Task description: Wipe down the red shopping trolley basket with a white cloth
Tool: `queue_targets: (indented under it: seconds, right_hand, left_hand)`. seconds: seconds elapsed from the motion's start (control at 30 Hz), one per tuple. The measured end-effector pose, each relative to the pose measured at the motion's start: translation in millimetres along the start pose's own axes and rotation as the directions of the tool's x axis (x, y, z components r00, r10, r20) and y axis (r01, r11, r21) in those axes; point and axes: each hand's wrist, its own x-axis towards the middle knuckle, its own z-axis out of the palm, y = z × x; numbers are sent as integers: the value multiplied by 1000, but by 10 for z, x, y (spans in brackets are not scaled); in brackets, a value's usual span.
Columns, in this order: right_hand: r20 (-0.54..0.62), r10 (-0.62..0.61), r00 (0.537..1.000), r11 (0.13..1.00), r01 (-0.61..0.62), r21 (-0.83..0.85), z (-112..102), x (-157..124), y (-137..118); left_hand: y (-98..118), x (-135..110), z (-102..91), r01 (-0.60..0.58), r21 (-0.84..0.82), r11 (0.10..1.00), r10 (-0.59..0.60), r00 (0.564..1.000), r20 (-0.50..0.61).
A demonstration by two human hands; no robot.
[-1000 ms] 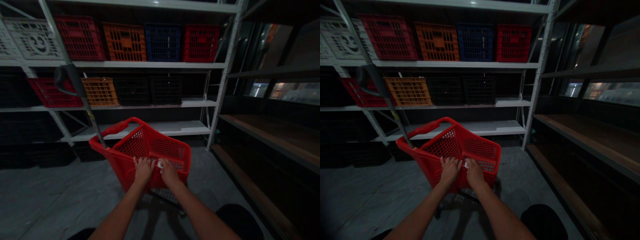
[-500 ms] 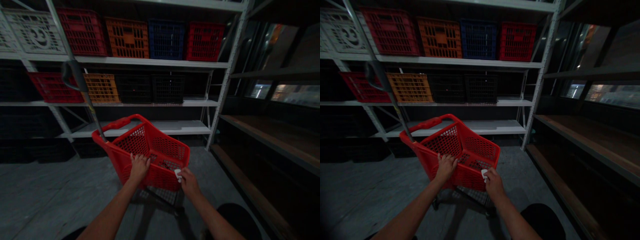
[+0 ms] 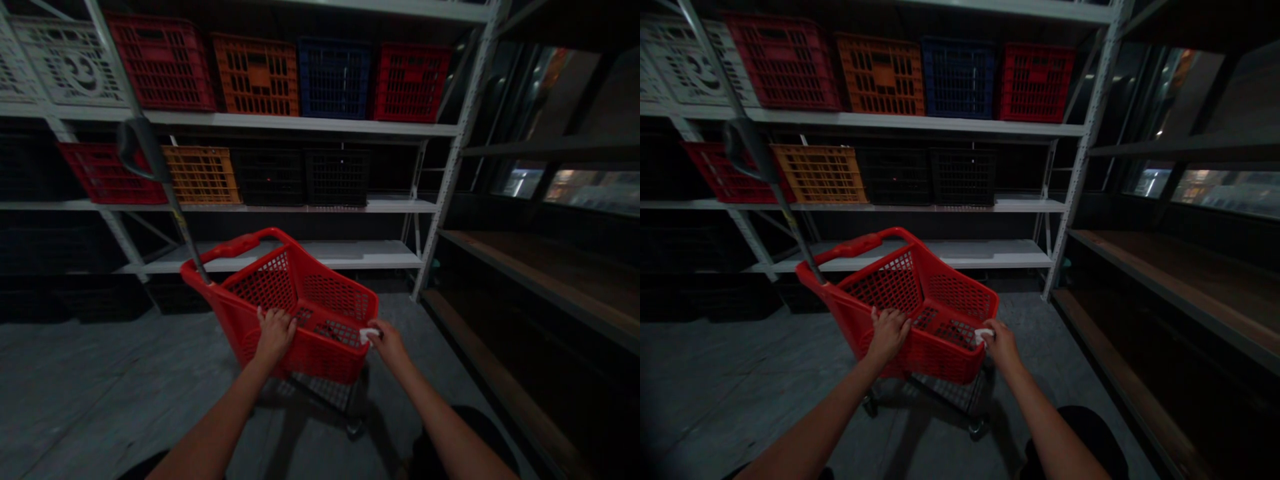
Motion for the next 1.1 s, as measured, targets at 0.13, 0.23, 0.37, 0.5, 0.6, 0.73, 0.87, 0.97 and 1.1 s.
queue_targets:
  seconds: [0.13,0.23,0.37,0.5,0.6,0.73,0.87,0.97,1.1]
  right_hand:
    - [-61,-20,998,1000,19,-3,55,46,-4]
    - [-125,-32,992,999,26,-45,107,-12,-62]
    - [11,-72,997,993,73,-95,110,-119,-99]
    - [25,-43,999,992,46,-119,108,-160,-117]
    - [-32,-34,999,994,31,-102,237,-295,-240]
    - [42,-130,991,991,131,-28,495,-606,-454]
    - [63,-171,983,985,172,-12,492,-574,-440]
    - [-1,-110,994,992,110,-64,342,-321,-329]
    - [-43,-59,997,996,57,-62,313,-229,-309]
  left_hand:
    - [-74,-1,-4,-6,5,1000,6,1000,8]
    - [-127,-12,-59,-8,27,1000,8,1000,19]
    - [80,-88,-149,65,96,993,-61,997,-48]
    - [620,-233,-103,-46,-56,997,45,999,-17]
    - [900,-314,7,-43,-143,989,44,999,3]
    - [904,-332,101,-39,-191,981,41,999,8]
    - [797,-333,104,-52,-200,978,56,998,13]
    - [769,-340,93,-63,-200,978,69,997,19]
    - [759,-342,83,-60,-198,978,64,998,17]
